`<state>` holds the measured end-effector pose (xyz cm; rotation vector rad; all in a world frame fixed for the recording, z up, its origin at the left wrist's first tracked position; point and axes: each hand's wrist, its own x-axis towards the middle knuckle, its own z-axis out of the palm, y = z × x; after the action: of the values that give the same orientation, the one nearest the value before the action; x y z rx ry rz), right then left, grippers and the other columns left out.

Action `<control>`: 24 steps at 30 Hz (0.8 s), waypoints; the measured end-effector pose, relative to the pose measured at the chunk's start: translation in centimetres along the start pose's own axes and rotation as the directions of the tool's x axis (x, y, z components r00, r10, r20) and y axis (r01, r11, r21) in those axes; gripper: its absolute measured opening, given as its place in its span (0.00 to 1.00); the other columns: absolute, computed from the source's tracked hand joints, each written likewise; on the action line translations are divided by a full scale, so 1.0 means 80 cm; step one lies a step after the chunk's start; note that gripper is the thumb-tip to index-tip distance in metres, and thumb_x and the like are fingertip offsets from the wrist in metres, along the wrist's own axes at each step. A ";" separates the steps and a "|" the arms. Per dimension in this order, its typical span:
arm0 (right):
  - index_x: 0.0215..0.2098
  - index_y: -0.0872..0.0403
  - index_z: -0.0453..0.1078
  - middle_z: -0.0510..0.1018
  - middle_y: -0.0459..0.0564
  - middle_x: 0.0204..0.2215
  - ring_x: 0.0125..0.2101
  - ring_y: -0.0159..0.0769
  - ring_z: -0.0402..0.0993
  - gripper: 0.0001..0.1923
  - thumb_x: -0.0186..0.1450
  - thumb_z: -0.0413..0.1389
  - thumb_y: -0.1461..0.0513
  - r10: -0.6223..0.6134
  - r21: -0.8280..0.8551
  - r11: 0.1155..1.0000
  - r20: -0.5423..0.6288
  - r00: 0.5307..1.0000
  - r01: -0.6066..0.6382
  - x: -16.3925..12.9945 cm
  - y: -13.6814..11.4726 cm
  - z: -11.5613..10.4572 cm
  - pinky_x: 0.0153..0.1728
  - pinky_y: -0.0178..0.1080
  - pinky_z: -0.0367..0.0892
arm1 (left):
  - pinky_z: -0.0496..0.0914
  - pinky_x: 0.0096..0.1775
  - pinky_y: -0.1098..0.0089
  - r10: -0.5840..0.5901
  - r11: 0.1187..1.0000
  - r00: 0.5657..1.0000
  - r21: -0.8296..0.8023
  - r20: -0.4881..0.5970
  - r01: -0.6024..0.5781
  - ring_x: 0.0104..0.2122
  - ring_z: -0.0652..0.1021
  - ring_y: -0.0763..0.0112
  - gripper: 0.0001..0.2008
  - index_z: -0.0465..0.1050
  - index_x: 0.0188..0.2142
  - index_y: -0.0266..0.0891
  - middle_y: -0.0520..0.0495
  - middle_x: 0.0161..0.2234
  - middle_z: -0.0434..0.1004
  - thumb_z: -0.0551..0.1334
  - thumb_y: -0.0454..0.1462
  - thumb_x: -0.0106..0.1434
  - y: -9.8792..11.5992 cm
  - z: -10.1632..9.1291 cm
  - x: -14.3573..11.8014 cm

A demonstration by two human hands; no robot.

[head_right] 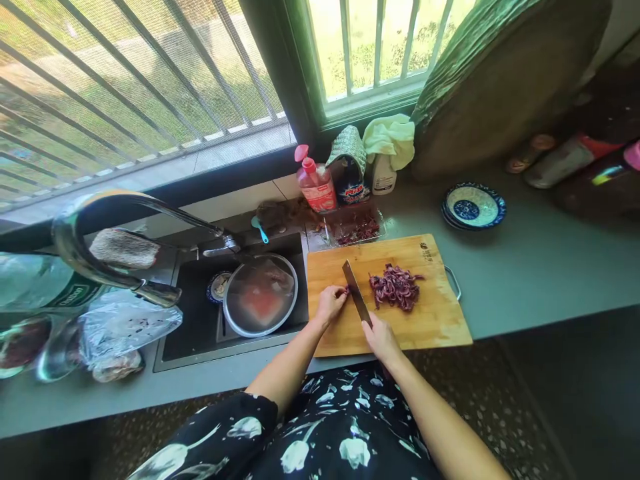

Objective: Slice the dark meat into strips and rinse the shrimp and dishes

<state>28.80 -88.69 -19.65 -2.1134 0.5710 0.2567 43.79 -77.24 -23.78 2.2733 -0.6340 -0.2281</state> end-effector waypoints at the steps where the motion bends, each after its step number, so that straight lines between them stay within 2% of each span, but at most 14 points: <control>1: 0.44 0.55 0.65 0.66 0.42 0.13 0.16 0.30 0.64 0.19 0.61 0.40 0.57 0.003 -0.012 1.000 -0.006 1.000 -0.003 0.007 -0.004 0.000 0.22 0.31 0.56 | 0.65 0.38 0.70 -0.013 1.000 1.000 0.002 0.011 0.013 0.31 0.72 0.71 0.05 0.73 0.28 0.37 0.48 0.29 0.74 0.58 0.34 0.55 -0.001 -0.001 -0.001; 4: 0.41 0.55 0.66 0.67 0.42 0.14 0.17 0.30 0.65 0.17 0.61 0.41 0.58 -0.008 -0.045 0.999 -0.028 1.000 0.007 0.021 -0.011 -0.001 0.22 0.30 0.55 | 0.65 0.38 0.69 -0.017 1.000 1.000 0.017 0.014 0.017 0.32 0.71 0.71 0.07 0.72 0.35 0.37 0.48 0.30 0.73 0.59 0.34 0.55 0.000 -0.006 -0.007; 7: 0.37 0.54 0.66 0.68 0.43 0.15 0.19 0.30 0.65 0.14 0.61 0.41 0.59 -0.027 -0.093 0.995 -0.052 0.998 0.022 0.023 -0.011 0.000 0.22 0.30 0.54 | 0.63 0.42 0.66 0.125 0.989 0.991 0.084 -0.036 -0.122 0.39 0.69 0.68 0.16 0.69 0.43 0.40 0.46 0.38 0.70 0.60 0.35 0.54 0.008 -0.012 -0.010; 9: 0.35 0.54 0.66 0.68 0.44 0.16 0.20 0.30 0.65 0.13 0.60 0.42 0.60 -0.039 -0.133 0.991 -0.071 0.997 0.029 0.021 -0.010 0.001 0.23 0.30 0.53 | 0.62 0.43 0.66 0.257 0.956 0.966 0.147 -0.007 -0.254 0.41 0.67 0.68 0.12 0.71 0.41 0.42 0.46 0.40 0.69 0.59 0.36 0.56 0.016 -0.015 -0.007; 11: 0.33 0.54 0.66 0.68 0.44 0.16 0.20 0.30 0.65 0.12 0.60 0.43 0.60 -0.041 -0.148 0.989 -0.076 0.996 0.029 0.021 -0.008 0.001 0.23 0.30 0.53 | 0.62 0.41 0.68 0.329 0.918 0.941 0.209 0.080 -0.339 0.38 0.66 0.69 0.08 0.73 0.35 0.42 0.46 0.36 0.70 0.56 0.37 0.58 0.021 -0.019 0.000; 14: 0.31 0.55 0.65 0.66 0.43 0.14 0.18 0.30 0.63 0.11 0.61 0.43 0.60 -0.027 -0.122 0.992 -0.055 0.998 0.020 0.022 -0.008 -0.002 0.22 0.30 0.53 | 0.63 0.36 0.70 0.331 0.877 0.926 0.304 0.181 -0.372 0.35 0.66 0.69 0.10 0.74 0.30 0.40 0.46 0.30 0.70 0.54 0.37 0.60 0.021 -0.025 0.012; 20: 0.32 0.54 0.65 0.65 0.42 0.13 0.17 0.29 0.63 0.11 0.61 0.42 0.60 -0.028 -0.119 0.993 -0.062 0.998 0.021 0.021 -0.008 -0.004 0.22 0.30 0.52 | 0.62 0.36 0.70 0.349 0.815 0.897 0.385 0.272 -0.434 0.33 0.65 0.69 0.11 0.72 0.40 0.42 0.47 0.29 0.69 0.53 0.35 0.60 0.013 -0.038 0.014; 24: 0.33 0.55 0.65 0.65 0.42 0.13 0.17 0.29 0.62 0.11 0.62 0.43 0.61 -0.042 -0.164 0.986 -0.059 0.997 0.032 0.023 -0.004 -0.002 0.22 0.30 0.52 | 0.61 0.37 0.69 0.391 0.777 0.877 0.411 0.281 -0.478 0.34 0.66 0.69 0.11 0.73 0.37 0.41 0.46 0.31 0.69 0.53 0.37 0.61 0.011 -0.038 0.014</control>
<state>30.56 -89.23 -20.08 -2.2949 0.5623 0.2239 45.48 -76.45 -21.02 2.4859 -1.4288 -0.0499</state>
